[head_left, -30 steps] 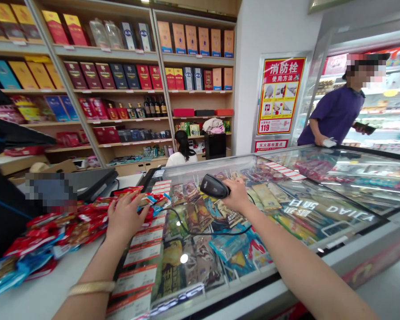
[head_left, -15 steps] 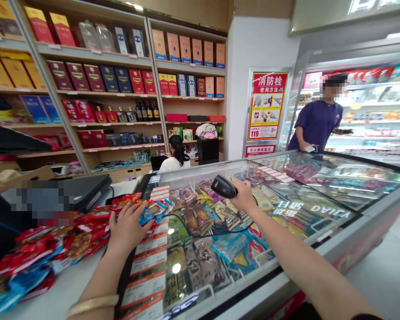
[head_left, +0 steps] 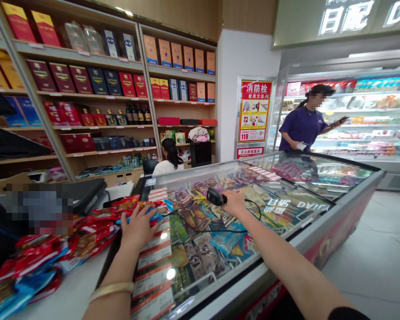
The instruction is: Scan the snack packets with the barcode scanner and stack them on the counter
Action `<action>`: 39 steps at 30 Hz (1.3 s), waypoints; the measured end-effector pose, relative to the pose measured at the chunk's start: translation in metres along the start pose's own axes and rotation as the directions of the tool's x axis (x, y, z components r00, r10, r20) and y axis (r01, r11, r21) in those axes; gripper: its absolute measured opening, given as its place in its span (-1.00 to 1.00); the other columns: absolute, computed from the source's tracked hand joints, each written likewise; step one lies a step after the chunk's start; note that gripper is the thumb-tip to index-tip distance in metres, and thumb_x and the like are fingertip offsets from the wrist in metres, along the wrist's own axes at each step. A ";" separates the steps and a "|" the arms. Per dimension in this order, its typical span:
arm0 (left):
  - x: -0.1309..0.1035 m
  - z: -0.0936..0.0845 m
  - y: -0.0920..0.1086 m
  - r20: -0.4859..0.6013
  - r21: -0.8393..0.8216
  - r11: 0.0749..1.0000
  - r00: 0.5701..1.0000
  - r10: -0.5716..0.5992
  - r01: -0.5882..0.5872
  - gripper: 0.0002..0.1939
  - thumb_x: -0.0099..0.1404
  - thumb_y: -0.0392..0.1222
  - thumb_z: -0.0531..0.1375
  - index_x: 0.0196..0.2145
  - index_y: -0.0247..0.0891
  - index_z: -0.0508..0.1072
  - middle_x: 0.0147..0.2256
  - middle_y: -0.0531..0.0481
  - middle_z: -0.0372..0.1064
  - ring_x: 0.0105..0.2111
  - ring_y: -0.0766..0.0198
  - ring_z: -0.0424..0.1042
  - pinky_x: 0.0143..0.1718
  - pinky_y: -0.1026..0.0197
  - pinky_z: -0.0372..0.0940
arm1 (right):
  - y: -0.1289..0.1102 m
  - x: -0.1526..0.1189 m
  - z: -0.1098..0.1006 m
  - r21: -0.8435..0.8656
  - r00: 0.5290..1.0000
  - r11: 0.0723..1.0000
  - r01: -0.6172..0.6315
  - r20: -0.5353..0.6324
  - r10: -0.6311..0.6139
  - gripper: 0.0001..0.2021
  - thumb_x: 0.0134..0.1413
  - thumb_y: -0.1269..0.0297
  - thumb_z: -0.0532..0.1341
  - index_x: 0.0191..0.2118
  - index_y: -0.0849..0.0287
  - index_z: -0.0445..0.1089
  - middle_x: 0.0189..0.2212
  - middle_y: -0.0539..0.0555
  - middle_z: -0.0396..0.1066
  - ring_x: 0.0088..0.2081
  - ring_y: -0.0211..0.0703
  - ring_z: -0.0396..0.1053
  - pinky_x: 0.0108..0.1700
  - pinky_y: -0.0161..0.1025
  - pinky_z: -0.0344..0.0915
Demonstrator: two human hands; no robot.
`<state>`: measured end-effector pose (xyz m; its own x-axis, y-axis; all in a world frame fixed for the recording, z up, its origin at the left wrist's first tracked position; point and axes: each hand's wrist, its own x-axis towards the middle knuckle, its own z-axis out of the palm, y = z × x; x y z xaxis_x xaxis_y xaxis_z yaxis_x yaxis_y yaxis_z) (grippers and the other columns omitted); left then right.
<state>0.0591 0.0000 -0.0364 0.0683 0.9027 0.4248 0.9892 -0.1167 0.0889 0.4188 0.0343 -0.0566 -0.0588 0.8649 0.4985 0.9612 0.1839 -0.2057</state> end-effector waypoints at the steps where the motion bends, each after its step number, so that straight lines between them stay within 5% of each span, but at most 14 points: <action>1: 0.000 0.001 0.000 -0.008 0.000 1.000 1.000 0.000 0.000 -0.64 0.23 -0.11 0.23 -0.01 0.05 0.58 0.19 -0.11 0.40 0.27 -0.18 0.22 0.28 -0.46 -0.16 | -0.001 -0.002 0.000 0.001 1.000 1.000 0.010 0.004 -0.010 -0.73 -0.05 0.28 0.32 -0.15 0.05 0.55 -0.19 0.11 0.59 -0.09 0.03 0.46 0.01 -0.05 0.02; 10: 0.002 -0.006 -0.005 -0.111 -0.022 0.998 0.992 -0.065 0.063 -0.69 0.24 -0.17 0.16 -0.14 -0.02 0.66 -0.10 -0.17 0.56 0.03 -0.11 0.43 0.23 -0.29 0.06 | 0.001 -0.006 -0.002 0.034 0.999 0.999 0.017 -0.029 -0.016 -0.74 -0.07 0.26 0.35 -0.18 0.07 0.55 -0.17 0.15 0.59 -0.09 0.04 0.45 0.05 -0.03 0.04; 14: 0.005 -0.015 0.000 -0.278 -0.275 0.950 0.934 -0.223 0.145 -0.62 0.29 -0.01 0.07 -0.23 -0.19 0.66 -0.16 -0.23 0.56 -0.09 -0.13 0.49 -0.04 -0.11 0.34 | 0.004 -0.004 -0.002 0.066 0.997 0.998 0.003 -0.071 0.002 -0.73 -0.08 0.26 0.35 -0.17 0.08 0.55 -0.18 0.14 0.59 -0.09 0.05 0.46 0.03 -0.04 0.05; 18: 0.008 -0.012 0.012 -0.141 -0.699 0.670 0.870 -0.473 0.251 -0.58 0.14 0.15 0.15 -0.36 -0.25 0.58 -0.51 -0.05 0.46 -0.43 0.05 0.46 -0.37 0.10 0.36 | 0.006 -0.001 -0.005 0.109 0.993 0.994 0.017 -0.121 -0.003 -0.76 -0.08 0.29 0.32 -0.20 0.12 0.53 -0.21 0.14 0.58 -0.13 0.04 0.46 -0.05 -0.10 0.06; 20: 0.007 -0.008 0.020 -0.030 -0.833 0.490 0.864 -0.502 0.257 -0.54 0.04 0.18 0.20 -0.31 -0.27 0.55 -0.55 0.02 0.43 -0.51 0.12 0.42 -0.47 0.15 0.33 | 0.006 0.000 -0.007 0.134 0.990 0.990 0.053 -0.138 -0.035 -0.78 -0.11 0.29 0.31 -0.24 0.13 0.52 -0.24 0.13 0.58 -0.17 0.01 0.45 -0.09 -0.14 0.06; 22: 0.007 -0.004 0.026 -0.013 -0.882 0.419 0.878 -0.478 0.215 -0.52 -0.02 0.16 0.23 -0.27 -0.26 0.52 -0.52 0.02 0.46 -0.52 0.15 0.42 -0.48 0.17 0.33 | 0.004 0.001 -0.008 0.159 0.986 0.982 0.105 -0.148 -0.082 -0.79 -0.13 0.28 0.31 -0.27 0.14 0.50 -0.28 0.10 0.57 -0.20 -0.02 0.44 -0.11 -0.16 0.06; 29: 0.006 0.004 0.039 -0.178 -0.670 0.737 0.944 -0.278 0.091 -0.72 -0.03 0.03 0.20 -0.38 -0.16 0.44 -0.45 0.03 0.50 -0.52 0.21 0.42 -0.41 0.21 0.34 | -0.012 -0.002 -0.013 0.275 0.949 0.913 0.301 -0.184 -0.257 -0.77 -0.10 0.14 0.33 -0.29 0.13 0.47 -0.35 0.05 0.52 -0.29 -0.10 0.40 -0.12 -0.18 0.08; 39: 0.004 0.007 0.046 -0.182 -0.543 0.840 0.973 -0.138 0.018 -0.71 0.03 0.01 0.17 -0.31 -0.17 0.46 -0.33 -0.01 0.54 -0.51 0.23 0.41 -0.36 0.21 0.35 | -0.026 -0.006 -0.017 0.283 0.927 0.883 0.375 -0.108 -0.359 -0.72 -0.13 0.12 0.39 -0.27 0.12 0.48 -0.35 0.01 0.54 -0.26 -0.12 0.44 -0.11 -0.18 0.04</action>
<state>0.1060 0.0008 -0.0370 -0.0941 0.8195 0.5654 0.7615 -0.3065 0.5710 0.3986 0.0162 -0.0401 -0.3704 0.6856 0.6267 0.7501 0.6187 -0.2335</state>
